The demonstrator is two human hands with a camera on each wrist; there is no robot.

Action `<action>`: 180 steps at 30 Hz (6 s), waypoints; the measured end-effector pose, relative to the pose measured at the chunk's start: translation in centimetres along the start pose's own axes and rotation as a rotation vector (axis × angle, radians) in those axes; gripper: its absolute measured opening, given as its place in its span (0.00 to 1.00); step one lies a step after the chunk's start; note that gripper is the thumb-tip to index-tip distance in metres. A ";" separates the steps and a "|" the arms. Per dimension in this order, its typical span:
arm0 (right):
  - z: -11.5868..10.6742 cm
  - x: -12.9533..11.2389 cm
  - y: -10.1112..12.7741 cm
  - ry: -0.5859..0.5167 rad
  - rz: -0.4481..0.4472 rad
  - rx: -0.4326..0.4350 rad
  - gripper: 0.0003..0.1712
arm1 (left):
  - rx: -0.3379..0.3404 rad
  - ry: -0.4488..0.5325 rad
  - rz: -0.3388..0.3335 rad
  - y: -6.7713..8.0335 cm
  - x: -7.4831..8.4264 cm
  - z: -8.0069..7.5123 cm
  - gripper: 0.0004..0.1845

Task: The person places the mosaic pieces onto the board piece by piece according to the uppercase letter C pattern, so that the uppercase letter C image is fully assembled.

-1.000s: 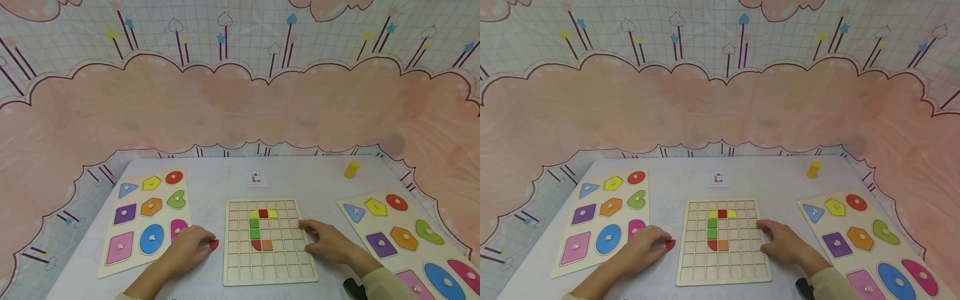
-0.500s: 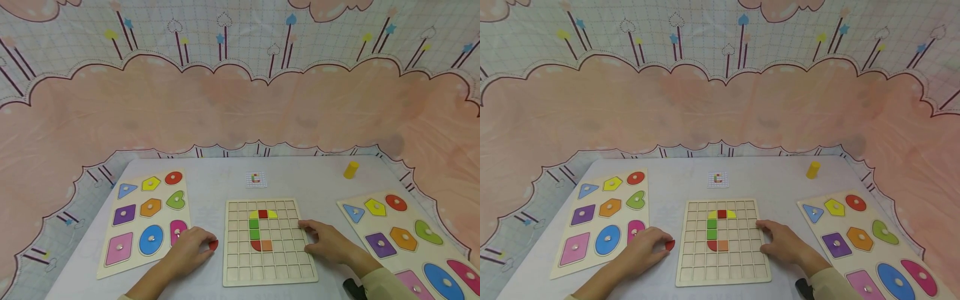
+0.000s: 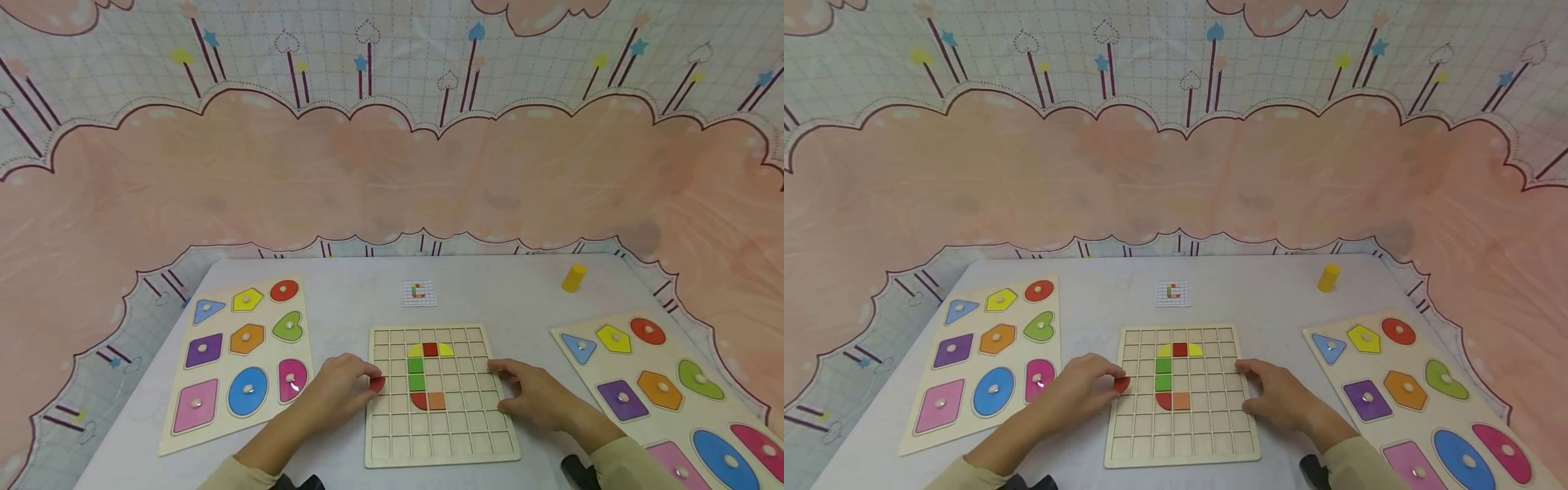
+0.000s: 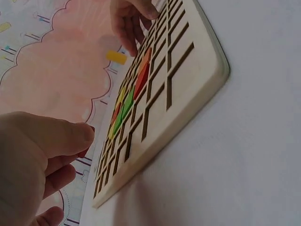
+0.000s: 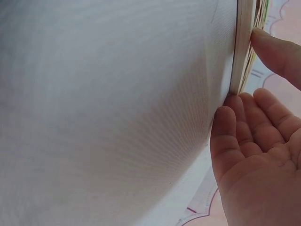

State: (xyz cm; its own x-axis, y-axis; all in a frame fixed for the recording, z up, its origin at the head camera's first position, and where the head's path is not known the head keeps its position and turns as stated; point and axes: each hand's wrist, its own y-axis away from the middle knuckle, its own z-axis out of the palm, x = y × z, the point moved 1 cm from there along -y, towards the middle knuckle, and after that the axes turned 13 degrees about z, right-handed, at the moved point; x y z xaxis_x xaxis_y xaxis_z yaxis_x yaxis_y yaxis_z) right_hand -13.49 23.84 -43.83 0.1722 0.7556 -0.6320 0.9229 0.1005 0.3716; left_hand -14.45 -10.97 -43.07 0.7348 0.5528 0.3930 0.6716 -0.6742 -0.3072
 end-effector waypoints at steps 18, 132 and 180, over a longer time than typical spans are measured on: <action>0.0 -0.1 -0.1 -0.004 0.029 -0.001 0.39 | -0.105 0.054 0.112 -5.4 3.1 3.2 0.08; -0.1 -0.3 -0.1 0.019 0.019 -0.002 0.39 | -0.034 0.030 -0.045 -5.3 4.3 5.7 0.16; -0.1 -0.2 0.0 0.005 0.029 -0.007 0.39 | -0.101 -0.005 0.001 -7.2 5.7 7.5 0.12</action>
State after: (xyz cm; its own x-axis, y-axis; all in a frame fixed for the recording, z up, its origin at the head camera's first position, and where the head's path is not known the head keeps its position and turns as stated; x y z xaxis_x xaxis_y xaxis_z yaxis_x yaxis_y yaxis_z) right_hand -13.55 23.73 -43.63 0.1972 0.7616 -0.6173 0.9152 0.0827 0.3944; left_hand -14.39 0.72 -45.16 0.7362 0.5540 0.3887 0.6579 -0.7206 -0.2190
